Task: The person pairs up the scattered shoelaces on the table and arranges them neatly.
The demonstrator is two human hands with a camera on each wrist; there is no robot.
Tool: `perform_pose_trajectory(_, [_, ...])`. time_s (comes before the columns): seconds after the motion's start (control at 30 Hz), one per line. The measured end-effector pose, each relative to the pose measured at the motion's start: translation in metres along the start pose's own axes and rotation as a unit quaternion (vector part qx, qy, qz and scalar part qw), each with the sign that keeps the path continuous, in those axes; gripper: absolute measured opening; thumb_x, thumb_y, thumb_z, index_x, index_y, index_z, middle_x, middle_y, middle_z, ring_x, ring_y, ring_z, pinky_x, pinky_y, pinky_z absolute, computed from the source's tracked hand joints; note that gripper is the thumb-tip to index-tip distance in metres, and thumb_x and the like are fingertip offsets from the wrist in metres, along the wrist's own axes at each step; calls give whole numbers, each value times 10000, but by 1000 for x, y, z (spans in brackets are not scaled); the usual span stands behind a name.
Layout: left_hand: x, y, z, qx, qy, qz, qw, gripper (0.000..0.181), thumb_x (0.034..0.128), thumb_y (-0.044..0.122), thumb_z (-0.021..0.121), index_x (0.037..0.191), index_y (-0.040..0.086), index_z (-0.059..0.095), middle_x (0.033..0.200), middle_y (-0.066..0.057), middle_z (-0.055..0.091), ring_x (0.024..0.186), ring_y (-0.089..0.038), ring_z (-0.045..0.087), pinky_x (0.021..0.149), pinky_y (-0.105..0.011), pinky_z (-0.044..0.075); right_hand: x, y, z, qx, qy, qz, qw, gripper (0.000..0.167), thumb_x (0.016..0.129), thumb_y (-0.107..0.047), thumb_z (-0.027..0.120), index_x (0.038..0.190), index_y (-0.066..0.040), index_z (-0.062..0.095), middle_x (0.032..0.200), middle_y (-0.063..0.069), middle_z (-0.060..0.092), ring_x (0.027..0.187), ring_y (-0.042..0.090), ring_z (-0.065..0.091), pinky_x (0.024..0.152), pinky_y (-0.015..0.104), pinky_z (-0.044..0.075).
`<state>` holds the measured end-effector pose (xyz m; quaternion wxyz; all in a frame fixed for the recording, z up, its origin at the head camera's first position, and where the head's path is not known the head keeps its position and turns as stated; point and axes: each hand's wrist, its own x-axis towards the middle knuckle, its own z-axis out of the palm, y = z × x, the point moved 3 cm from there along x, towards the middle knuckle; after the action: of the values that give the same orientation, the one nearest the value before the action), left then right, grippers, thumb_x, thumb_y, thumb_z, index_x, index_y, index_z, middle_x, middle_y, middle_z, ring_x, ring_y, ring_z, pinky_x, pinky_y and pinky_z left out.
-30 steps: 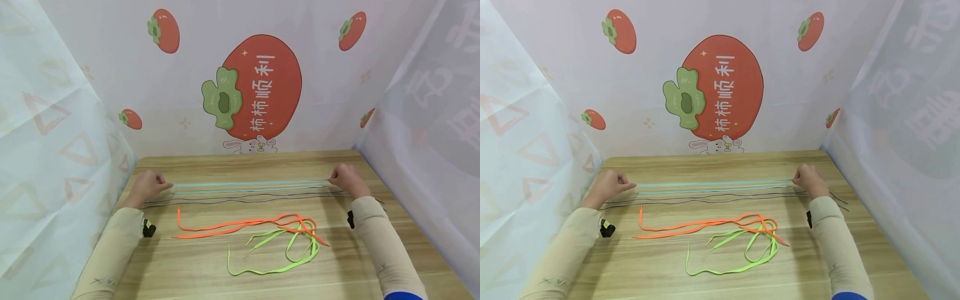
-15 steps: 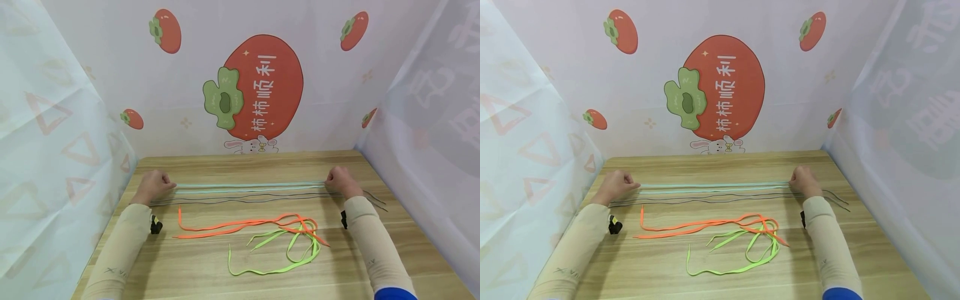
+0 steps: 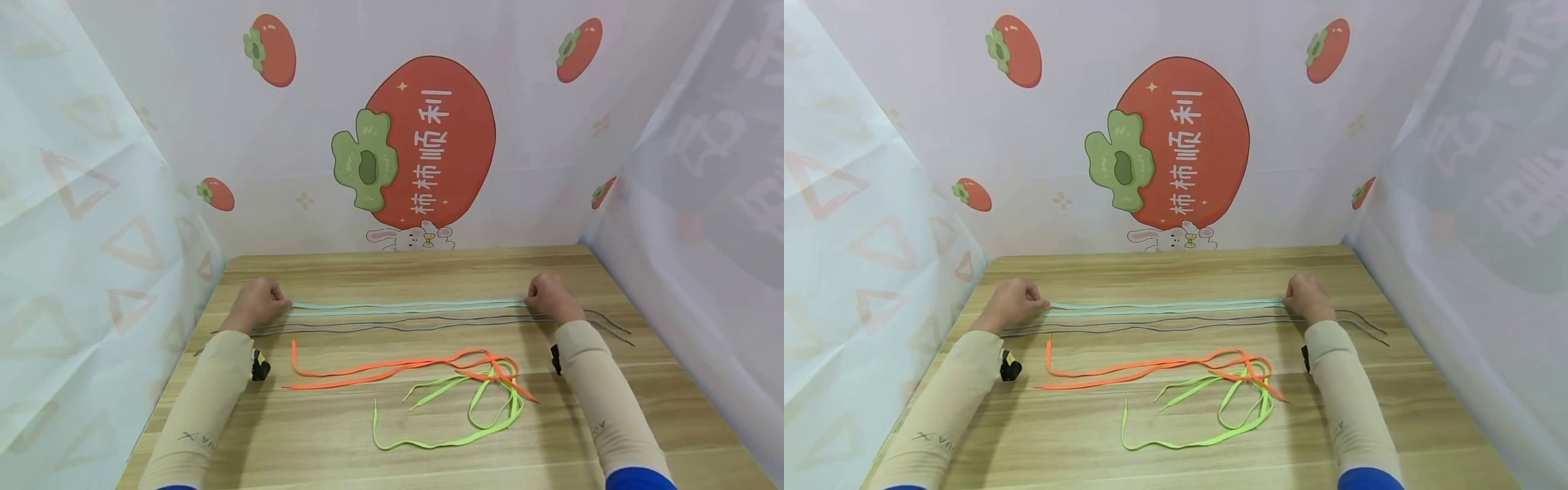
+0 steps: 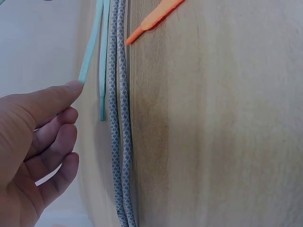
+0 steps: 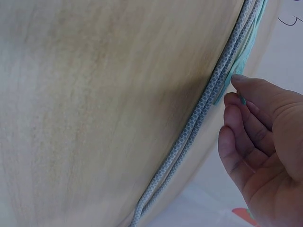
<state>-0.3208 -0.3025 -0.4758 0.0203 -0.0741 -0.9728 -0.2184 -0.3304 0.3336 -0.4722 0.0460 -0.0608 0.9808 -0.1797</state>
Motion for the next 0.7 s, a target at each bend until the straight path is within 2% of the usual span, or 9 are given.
perform_pose_trajectory(0.27, [1, -2, 0, -100, -94, 65, 9999, 191, 918, 217, 826, 807, 90, 738, 818, -73, 741, 764, -226, 664, 737, -436, 548, -1, 2, 2, 136, -39, 47, 9999, 181, 951, -61, 725, 786, -29, 656, 759, 87, 628, 689, 195, 555, 620, 304, 460])
perform_pose_trajectory(0.5, [-5, -6, -9, -114, -72, 68, 9999, 213, 946, 231, 803, 921, 25, 753, 995, -202, 777, 925, -347, 738, 823, -536, 588, -3, 9, -5, 73, -56, 90, 9999, 239, 957, -73, 696, 747, -49, 585, 692, 47, 545, 644, 185, 498, 586, 310, 411])
perform_pose_trajectory(0.7, [-11, 1, -16, -18, -106, 171, 9998, 259, 960, 222, 788, 1026, -28, 771, 1034, -221, 785, 949, -367, 756, 853, -546, 601, -8, 1, -14, -52, -193, 89, 9998, 177, 988, -112, 701, 859, 0, 655, 804, 112, 638, 725, 225, 561, 641, 345, 471])
